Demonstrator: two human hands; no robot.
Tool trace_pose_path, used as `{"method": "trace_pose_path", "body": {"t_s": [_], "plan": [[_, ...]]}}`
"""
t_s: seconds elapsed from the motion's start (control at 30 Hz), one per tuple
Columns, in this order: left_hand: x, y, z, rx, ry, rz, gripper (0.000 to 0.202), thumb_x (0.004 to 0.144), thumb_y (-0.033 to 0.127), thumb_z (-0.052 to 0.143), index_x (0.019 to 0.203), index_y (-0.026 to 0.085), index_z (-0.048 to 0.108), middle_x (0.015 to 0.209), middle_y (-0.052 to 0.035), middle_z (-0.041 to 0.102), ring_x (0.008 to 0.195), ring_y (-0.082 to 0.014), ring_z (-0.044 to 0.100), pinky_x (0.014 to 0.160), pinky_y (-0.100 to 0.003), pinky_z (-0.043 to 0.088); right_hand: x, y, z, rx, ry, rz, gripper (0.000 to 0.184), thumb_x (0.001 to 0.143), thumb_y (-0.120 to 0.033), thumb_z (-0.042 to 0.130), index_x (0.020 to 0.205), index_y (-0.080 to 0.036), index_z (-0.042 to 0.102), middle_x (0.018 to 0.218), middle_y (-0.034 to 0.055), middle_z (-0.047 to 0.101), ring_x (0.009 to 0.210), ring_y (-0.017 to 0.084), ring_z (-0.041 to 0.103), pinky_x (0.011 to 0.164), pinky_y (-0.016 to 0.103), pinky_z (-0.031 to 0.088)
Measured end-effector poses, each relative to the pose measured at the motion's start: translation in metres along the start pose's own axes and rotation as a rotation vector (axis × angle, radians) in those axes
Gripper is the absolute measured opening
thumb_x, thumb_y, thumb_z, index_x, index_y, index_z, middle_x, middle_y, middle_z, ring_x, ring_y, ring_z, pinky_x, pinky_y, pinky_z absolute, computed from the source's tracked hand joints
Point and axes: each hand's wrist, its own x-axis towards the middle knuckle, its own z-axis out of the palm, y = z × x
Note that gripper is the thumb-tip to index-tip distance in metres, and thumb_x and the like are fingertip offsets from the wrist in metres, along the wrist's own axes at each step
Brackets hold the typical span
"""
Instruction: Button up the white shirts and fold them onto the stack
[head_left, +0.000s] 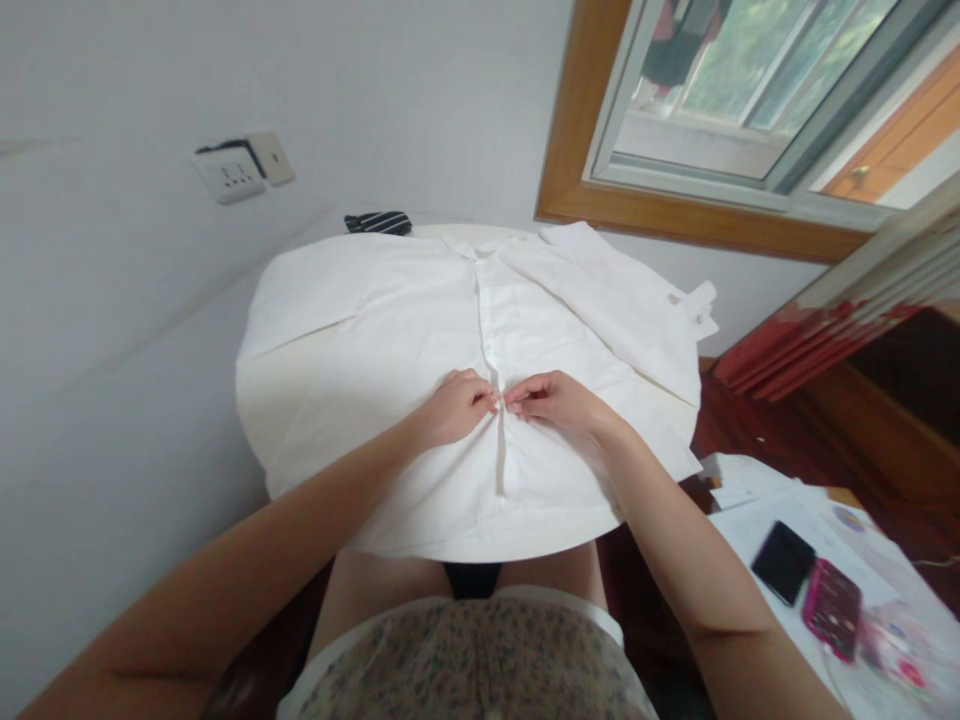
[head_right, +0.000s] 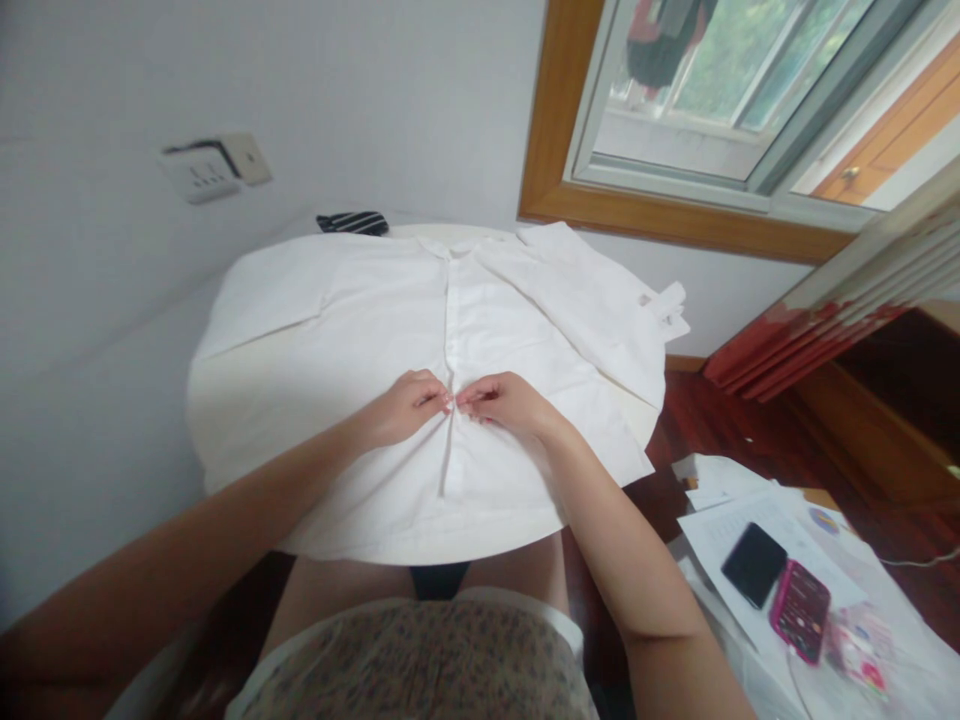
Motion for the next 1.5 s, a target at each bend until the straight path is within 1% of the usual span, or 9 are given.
{"method": "trace_pose_path", "body": {"t_s": [0.13,0.3,0.47,0.77,0.93,1.1,1.27,1.37,1.5], "plan": [[0.0,-0.001,-0.006,-0.096,-0.008,0.001,0.026,0.09,0.029,0.049,0.077,0.021,0.069,0.08,-0.0021,0.066,0.091,-0.0173,0.059,0.088,-0.029,0.044,0.003,0.002,0.0,-0.1,0.073,-0.091,0.026,0.07,-0.035,0.075,0.086,-0.014,0.076,0.073,0.0006,0.068,0.067,0.011,0.053,0.066,0.025,0.041],[-0.002,0.003,-0.014,-0.18,-0.053,-0.057,0.025,0.089,0.031,0.048,0.081,0.021,0.069,0.084,-0.0016,0.064,0.094,-0.0176,0.057,0.087,-0.027,0.045,0.006,0.005,0.003,-0.092,0.089,-0.116,0.034,0.067,-0.043,0.078,0.084,-0.014,0.075,0.074,0.0008,0.066,0.068,0.011,0.052,0.066,0.025,0.039],[-0.003,0.002,-0.013,-0.214,-0.061,-0.06,0.024,0.088,0.031,0.048,0.08,0.019,0.067,0.085,-0.0025,0.063,0.096,-0.0181,0.057,0.087,-0.027,0.045,0.007,0.006,0.008,-0.121,0.138,-0.131,0.037,0.065,-0.047,0.079,0.082,-0.014,0.074,0.068,-0.0016,0.06,0.063,0.01,0.047,0.061,0.024,0.036],[0.001,-0.002,-0.005,-0.124,-0.045,0.007,0.033,0.094,0.025,0.042,0.069,0.019,0.063,0.078,-0.0033,0.06,0.087,-0.0157,0.057,0.085,-0.027,0.044,0.009,0.009,0.015,-0.232,0.193,-0.165,0.023,0.073,-0.037,0.073,0.08,-0.015,0.073,0.072,0.0003,0.064,0.064,0.01,0.051,0.061,0.023,0.038],[0.002,-0.003,-0.001,-0.124,-0.04,0.009,0.037,0.095,0.031,0.043,0.068,0.017,0.065,0.075,-0.004,0.059,0.082,-0.0159,0.057,0.078,-0.027,0.044,0.009,0.011,0.016,-0.268,0.208,-0.186,0.021,0.074,-0.035,0.071,0.08,-0.015,0.073,0.073,0.0011,0.067,0.065,0.011,0.054,0.061,0.023,0.04],[0.001,-0.003,-0.001,-0.152,0.012,0.02,0.034,0.093,0.031,0.047,0.069,0.017,0.066,0.075,-0.0035,0.059,0.079,-0.0157,0.057,0.074,-0.027,0.042,0.009,0.01,0.02,-0.274,0.238,-0.161,0.022,0.072,-0.037,0.073,0.076,-0.016,0.069,0.069,-0.0006,0.064,0.061,0.01,0.051,0.057,0.022,0.038],[0.0,-0.001,-0.003,-0.147,0.062,0.059,0.03,0.09,0.027,0.048,0.067,0.017,0.063,0.072,-0.0022,0.058,0.076,-0.0154,0.055,0.074,-0.028,0.04,0.007,0.01,0.026,-0.314,0.284,-0.163,0.014,0.073,-0.029,0.07,0.074,-0.017,0.064,0.07,-0.0012,0.063,0.063,0.01,0.052,0.06,0.022,0.039],[-0.001,0.001,-0.005,-0.158,0.054,0.036,0.028,0.089,0.025,0.047,0.068,0.017,0.063,0.073,-0.002,0.058,0.077,-0.0155,0.055,0.074,-0.027,0.04,0.005,0.008,0.027,-0.381,0.281,-0.172,0.012,0.076,-0.027,0.067,0.072,-0.018,0.062,0.068,-0.0022,0.06,0.061,0.01,0.051,0.059,0.022,0.037],[-0.002,0.004,-0.008,-0.165,0.02,-0.049,0.03,0.089,0.028,0.047,0.068,0.017,0.064,0.076,-0.0029,0.059,0.076,-0.0152,0.056,0.072,-0.027,0.041,0.001,0.003,0.025,-0.516,0.251,-0.173,0.018,0.081,-0.03,0.066,0.069,-0.018,0.059,0.064,-0.0032,0.056,0.059,0.009,0.047,0.057,0.022,0.031]]}}
